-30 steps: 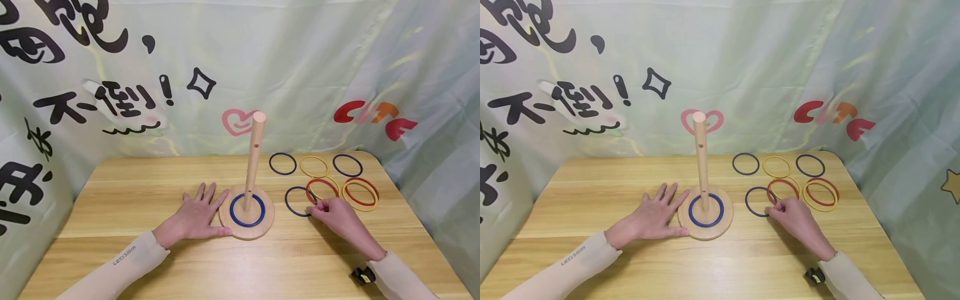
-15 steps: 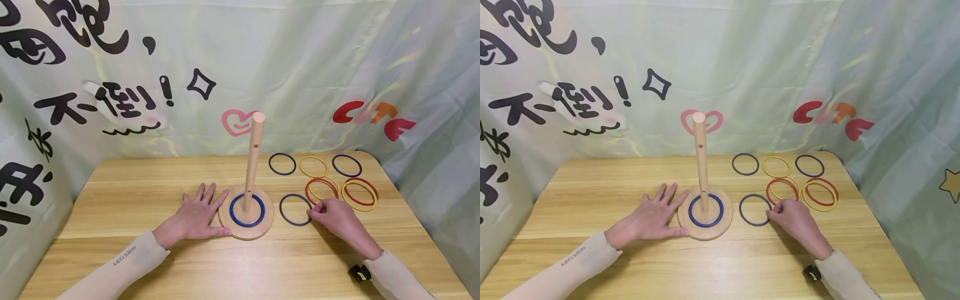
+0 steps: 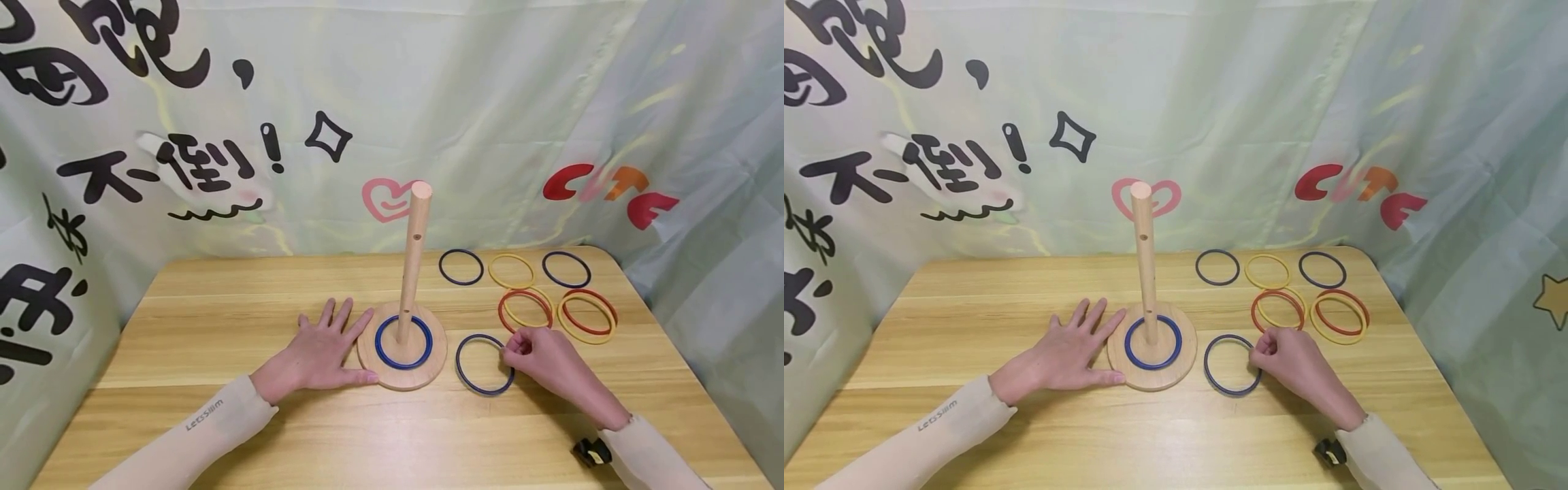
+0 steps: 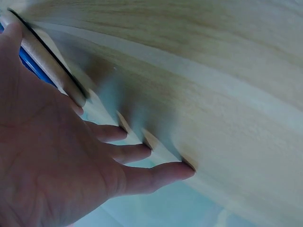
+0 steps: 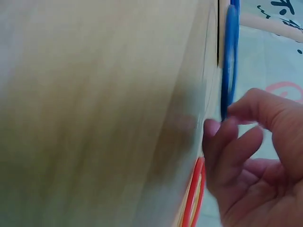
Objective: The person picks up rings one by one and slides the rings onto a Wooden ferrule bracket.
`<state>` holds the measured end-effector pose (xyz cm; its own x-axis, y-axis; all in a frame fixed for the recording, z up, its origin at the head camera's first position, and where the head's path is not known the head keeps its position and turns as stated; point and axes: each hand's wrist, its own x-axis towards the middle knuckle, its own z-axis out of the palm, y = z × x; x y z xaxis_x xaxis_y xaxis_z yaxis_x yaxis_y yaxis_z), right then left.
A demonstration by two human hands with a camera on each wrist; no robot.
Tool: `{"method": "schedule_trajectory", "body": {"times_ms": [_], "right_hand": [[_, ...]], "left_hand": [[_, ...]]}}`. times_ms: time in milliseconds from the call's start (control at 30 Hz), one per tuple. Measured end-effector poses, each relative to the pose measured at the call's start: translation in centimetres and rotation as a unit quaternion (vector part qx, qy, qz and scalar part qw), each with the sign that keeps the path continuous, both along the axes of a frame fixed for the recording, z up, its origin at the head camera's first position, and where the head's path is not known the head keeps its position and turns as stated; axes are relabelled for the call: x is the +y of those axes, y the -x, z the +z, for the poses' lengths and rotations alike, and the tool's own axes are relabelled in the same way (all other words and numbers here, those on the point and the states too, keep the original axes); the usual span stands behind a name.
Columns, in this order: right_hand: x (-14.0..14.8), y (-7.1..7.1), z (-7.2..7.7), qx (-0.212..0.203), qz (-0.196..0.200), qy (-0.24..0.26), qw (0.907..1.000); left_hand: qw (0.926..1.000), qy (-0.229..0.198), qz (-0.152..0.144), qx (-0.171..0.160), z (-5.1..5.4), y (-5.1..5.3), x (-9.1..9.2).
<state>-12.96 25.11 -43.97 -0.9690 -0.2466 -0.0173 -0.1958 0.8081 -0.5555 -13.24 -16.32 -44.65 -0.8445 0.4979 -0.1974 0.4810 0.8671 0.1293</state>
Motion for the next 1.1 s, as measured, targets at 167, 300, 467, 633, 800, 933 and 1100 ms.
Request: {"method": "schedule_trajectory", "body": {"times_ms": [167,300,467,633,800,933,1100], "right_hand": [[-0.3,-0.4,0.1,-0.005,0.004,0.064,0.9979],[-0.5,-0.8,0.3,-0.021,0.005,0.119,0.9927],[-0.9,-1.2,1.0,-0.018,0.007,0.165,0.9861],[-1.5,-1.5,2.3,0.004,-0.001,0.215,0.9766],[-2.4,-1.7,4.3,0.021,-0.007,0.280,0.9597],[-3.1,-1.7,5.9,0.027,-0.017,0.298,0.9539],[-4.1,-1.5,8.2,0.046,-0.025,0.316,0.9474]], "left_hand": [[1.0000,0.001,-0.001,-0.003,0.0,0.1,0.1],[1.0000,0.003,-0.001,-0.005,0.1,0.1,0.1],[1.0000,0.004,-0.001,-0.006,0.2,0.1,0.1],[1.0000,0.002,-0.001,-0.005,0.2,0.1,0.0],[1.0000,0.003,-0.001,-0.005,0.2,0.0,0.0],[1.0000,0.005,0.000,-0.006,0.2,0.0,0.0],[1.0000,0.008,0.001,-0.002,0.1,0.1,0.1]]}}
